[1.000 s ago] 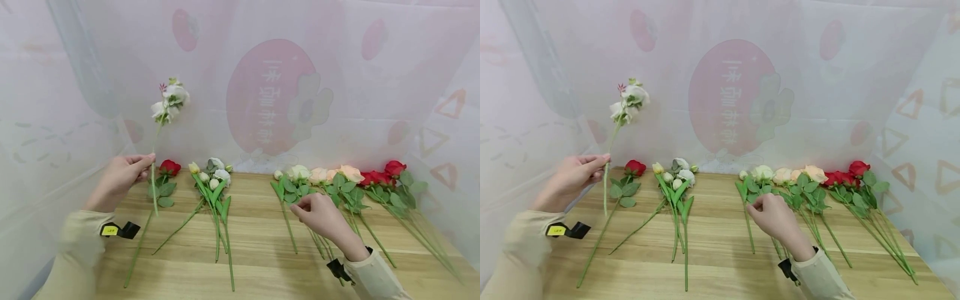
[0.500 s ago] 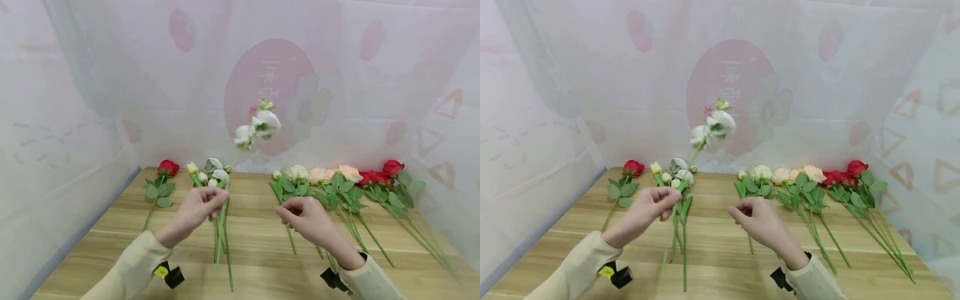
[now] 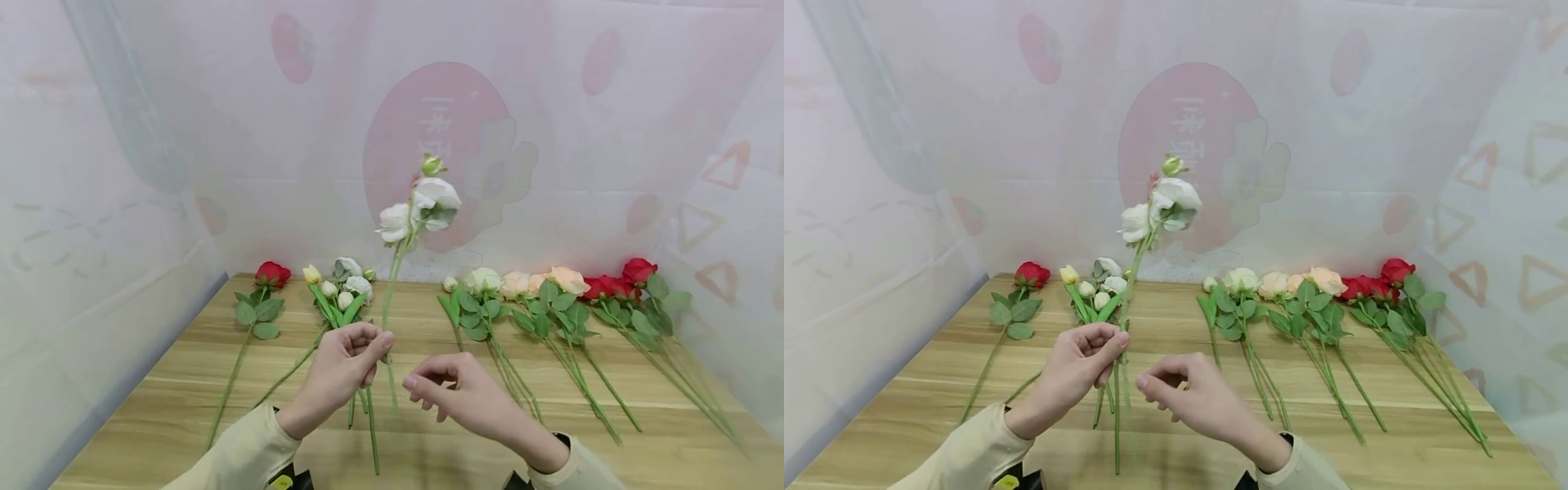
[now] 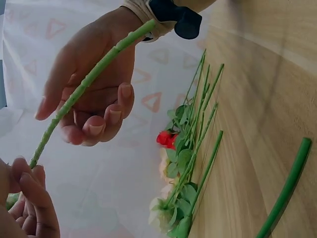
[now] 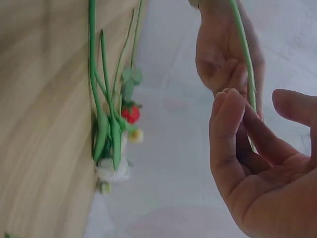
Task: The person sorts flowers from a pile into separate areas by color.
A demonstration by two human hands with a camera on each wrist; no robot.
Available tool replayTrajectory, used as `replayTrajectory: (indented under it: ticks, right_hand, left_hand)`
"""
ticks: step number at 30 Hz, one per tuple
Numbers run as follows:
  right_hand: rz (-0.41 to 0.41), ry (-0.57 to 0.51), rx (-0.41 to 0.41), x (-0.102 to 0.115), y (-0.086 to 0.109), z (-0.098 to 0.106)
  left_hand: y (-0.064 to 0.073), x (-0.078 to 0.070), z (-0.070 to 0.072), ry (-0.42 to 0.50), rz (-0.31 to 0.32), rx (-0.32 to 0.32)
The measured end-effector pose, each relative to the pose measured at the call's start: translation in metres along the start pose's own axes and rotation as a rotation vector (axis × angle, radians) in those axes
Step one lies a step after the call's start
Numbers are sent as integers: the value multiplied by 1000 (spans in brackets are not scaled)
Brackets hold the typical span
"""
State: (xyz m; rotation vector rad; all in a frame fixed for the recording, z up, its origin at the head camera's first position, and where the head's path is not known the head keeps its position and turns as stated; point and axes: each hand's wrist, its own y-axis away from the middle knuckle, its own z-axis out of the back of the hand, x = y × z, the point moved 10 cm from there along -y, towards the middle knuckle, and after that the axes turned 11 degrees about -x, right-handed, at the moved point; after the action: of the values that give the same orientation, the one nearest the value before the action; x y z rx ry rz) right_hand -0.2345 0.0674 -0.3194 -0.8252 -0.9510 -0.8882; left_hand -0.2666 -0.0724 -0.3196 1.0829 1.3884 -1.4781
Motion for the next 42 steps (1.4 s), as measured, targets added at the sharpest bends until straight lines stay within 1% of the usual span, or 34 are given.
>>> replayTrajectory:
  ticks: [3, 8, 10, 12, 18, 21, 22, 24, 26, 28, 29, 31, 33, 35, 37, 42]
  right_hand:
    - [2, -42, 8, 1, 2, -10]
    - [50, -56, -14, 5, 4, -15]
    - [73, -35, -31, 5, 4, -14]
    - [79, -6, -48, 4, 3, -13]
    - [113, 146, -127, 6, 2, -6]
    - [128, 199, -155, 7, 2, -3]
    - [134, 217, -164, 6, 1, -2]
    - [148, 256, -182, 5, -1, 2]
    - [160, 309, -206, 1, -5, 7]
    - [149, 361, -227, -5, -11, 13]
    - [134, 389, -236, -9, -14, 16]
    - [94, 442, -254, -18, -20, 20]
    - [54, 506, -276, -26, -26, 24]
    - [22, 586, -299, -34, -32, 26]
    - [9, 661, -318, -38, -37, 27]
    - [6, 816, -338, -43, -46, 26]
  left_hand:
    - [2, 0, -1, 8, 11, -10]
    - [5, 0, -4, 0, 21, -9]
    - [6, 0, -5, -6, 20, -1]
    - [6, -2, -5, -13, 6, 11]
    - [6, -5, -9, -58, -68, 55]
    - [3, -4, -9, -98, -66, 93]
    - [1, -4, -8, -129, -61, 110]
    - [-2, -3, -4, -220, -51, 152]
    - [-7, -3, 2, -356, -61, 189]
    - [-11, -4, 12, -520, -88, 205]
    - [-15, -4, 19, -608, -107, 197]
    - [-21, -5, 34, -766, -122, 162]
    - [-26, -3, 47, -880, -109, 122]
    - [-31, 0, 57, -955, -79, 95]
    - [-33, 4, 63, -986, -48, 94]
    - [-33, 10, 66, -1037, -23, 132]
